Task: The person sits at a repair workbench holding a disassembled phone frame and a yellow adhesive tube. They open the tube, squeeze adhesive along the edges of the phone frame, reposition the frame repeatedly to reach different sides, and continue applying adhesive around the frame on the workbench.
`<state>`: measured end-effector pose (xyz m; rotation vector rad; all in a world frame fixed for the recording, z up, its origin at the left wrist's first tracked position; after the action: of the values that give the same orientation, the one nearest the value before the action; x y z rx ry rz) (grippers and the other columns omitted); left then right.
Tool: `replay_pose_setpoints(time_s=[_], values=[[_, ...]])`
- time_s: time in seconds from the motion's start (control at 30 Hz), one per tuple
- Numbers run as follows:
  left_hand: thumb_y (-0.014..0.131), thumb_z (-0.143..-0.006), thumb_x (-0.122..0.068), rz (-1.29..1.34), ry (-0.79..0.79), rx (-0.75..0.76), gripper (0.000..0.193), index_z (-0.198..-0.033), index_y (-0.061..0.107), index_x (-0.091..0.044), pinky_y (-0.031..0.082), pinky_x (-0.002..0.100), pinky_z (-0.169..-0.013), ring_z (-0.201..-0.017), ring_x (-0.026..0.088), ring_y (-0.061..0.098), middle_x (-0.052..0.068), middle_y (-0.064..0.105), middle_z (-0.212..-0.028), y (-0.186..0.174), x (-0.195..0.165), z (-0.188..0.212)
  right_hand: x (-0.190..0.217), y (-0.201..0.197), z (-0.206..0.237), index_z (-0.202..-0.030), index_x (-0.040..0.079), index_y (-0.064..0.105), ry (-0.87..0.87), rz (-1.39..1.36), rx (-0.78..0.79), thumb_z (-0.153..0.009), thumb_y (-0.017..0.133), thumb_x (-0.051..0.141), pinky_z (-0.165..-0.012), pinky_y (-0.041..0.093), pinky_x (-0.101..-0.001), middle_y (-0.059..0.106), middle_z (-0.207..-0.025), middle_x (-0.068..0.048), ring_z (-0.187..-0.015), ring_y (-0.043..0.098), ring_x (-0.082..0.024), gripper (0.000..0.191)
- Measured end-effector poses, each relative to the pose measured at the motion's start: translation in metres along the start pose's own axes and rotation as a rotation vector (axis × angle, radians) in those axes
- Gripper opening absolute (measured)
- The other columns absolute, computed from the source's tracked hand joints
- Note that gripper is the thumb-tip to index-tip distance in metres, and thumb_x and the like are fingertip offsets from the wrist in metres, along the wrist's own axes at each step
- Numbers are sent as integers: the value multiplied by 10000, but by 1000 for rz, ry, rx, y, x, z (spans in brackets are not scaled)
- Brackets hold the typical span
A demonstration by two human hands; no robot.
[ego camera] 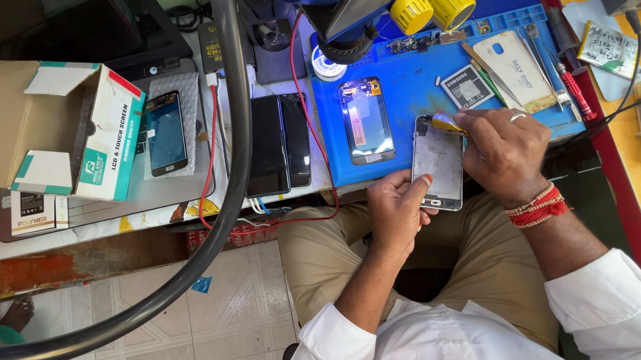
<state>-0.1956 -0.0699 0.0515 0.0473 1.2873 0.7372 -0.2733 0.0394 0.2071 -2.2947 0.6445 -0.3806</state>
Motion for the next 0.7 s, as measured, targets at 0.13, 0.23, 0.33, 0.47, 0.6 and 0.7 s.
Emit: replay_pose_setpoints(time_s=[0.13, 0.23, 0.33, 0.47, 0.6, 0.7], values=[[694, -928, -102, -11, 3, -2, 179, -951, 711, 74, 374, 205, -328, -451, 87, 622, 95, 705, -673, 1, -2, 1, 1, 0, 1, -957, 79, 714, -4, -2, 17, -801, 713, -68, -679, 521, -361, 758, -988, -52, -813, 706, -228, 214], [696, -932, -102, -18, -12, -3, 182, -930, 704, 80, 372, 200, -327, -446, 86, 612, 93, 700, -674, 1, -2, 2, 2, 0, 2, -952, 72, 718, -15, 21, 30, -770, 704, -58, -668, 510, -372, 737, -957, -49, -780, 683, -229, 224], [692, -937, -103, -2, 8, 11, 178, -934, 705, 75, 385, 200, -334, -462, 93, 634, 99, 710, -684, 3, -5, 2, 2, 0, 3, -947, 64, 723, -19, 43, 51, -757, 708, -53, -628, 484, -372, 717, -911, -42, -736, 657, -223, 223], [691, -936, -103, -21, -7, -7, 176, -924, 700, 72, 388, 202, -330, -456, 93, 627, 98, 708, -689, 3, -4, 2, 3, 0, 5, -981, 69, 723, -29, 40, 44, -782, 719, -43, -642, 483, -363, 709, -929, -38, -761, 654, -213, 228], [688, -938, -100, -18, 12, 0, 177, -932, 703, 76, 402, 205, -337, -467, 96, 636, 107, 711, -693, 4, -5, 3, 2, 3, 7, -966, 73, 730, -27, 96, 74, -776, 727, -42, -617, 469, -354, 706, -904, -28, -743, 649, -204, 221], [689, -934, -100, -8, -4, -5, 173, -933, 698, 72, 396, 203, -333, -462, 96, 630, 107, 713, -698, 4, -4, 3, 2, 0, 7, -973, 75, 723, -22, 64, 59, -786, 737, -31, -630, 472, -355, 704, -923, -29, -757, 651, -202, 215]])
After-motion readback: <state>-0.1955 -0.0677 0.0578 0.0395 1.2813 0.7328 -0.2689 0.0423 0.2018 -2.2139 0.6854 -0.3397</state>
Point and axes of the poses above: each hand's wrist, its own z-axis away from the middle knuckle, its own y-axis out of the palm, x = y × z, the point moved 8 cm from there along -z, towards the middle knuckle
